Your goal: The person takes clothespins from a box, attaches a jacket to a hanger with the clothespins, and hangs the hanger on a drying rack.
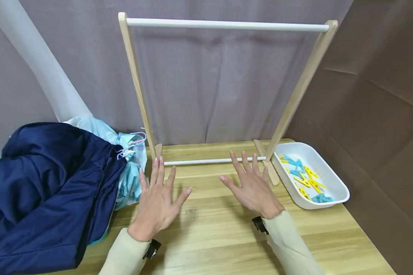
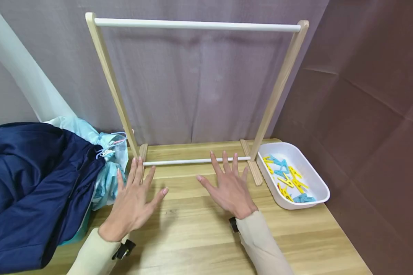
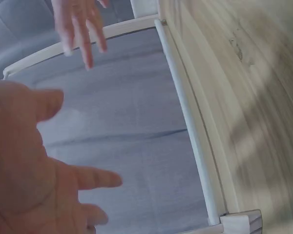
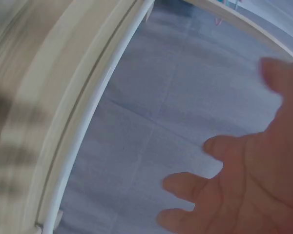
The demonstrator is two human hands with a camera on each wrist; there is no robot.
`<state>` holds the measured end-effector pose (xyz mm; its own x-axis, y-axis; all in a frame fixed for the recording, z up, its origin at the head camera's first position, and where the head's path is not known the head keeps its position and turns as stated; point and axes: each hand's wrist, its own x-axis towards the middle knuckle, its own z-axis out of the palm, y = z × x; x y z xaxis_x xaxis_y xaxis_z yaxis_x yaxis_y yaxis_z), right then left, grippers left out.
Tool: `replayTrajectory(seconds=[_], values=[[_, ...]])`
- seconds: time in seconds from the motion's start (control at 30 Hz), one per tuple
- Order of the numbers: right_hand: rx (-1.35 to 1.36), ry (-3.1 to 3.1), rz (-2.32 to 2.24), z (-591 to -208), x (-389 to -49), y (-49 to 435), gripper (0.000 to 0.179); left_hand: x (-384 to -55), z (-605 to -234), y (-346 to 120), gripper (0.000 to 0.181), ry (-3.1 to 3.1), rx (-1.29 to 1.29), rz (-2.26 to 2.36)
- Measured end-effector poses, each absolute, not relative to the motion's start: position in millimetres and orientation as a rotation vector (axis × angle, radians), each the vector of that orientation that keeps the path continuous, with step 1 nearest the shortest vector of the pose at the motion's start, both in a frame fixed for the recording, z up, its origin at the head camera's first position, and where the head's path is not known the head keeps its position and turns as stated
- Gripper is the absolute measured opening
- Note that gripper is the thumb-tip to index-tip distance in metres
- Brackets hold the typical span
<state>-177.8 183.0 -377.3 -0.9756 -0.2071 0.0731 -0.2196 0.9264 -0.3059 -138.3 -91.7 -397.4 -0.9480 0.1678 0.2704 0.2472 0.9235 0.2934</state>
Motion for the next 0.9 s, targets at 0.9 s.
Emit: replayTrajectory(seconds=[0.9], values=[[0.563, -2.717, 1.082, -345.9, -170.8, 78.8, 0.018, -61.8, -304.4, -112.3, 0.012, -2.375, -0.306, -0.629]])
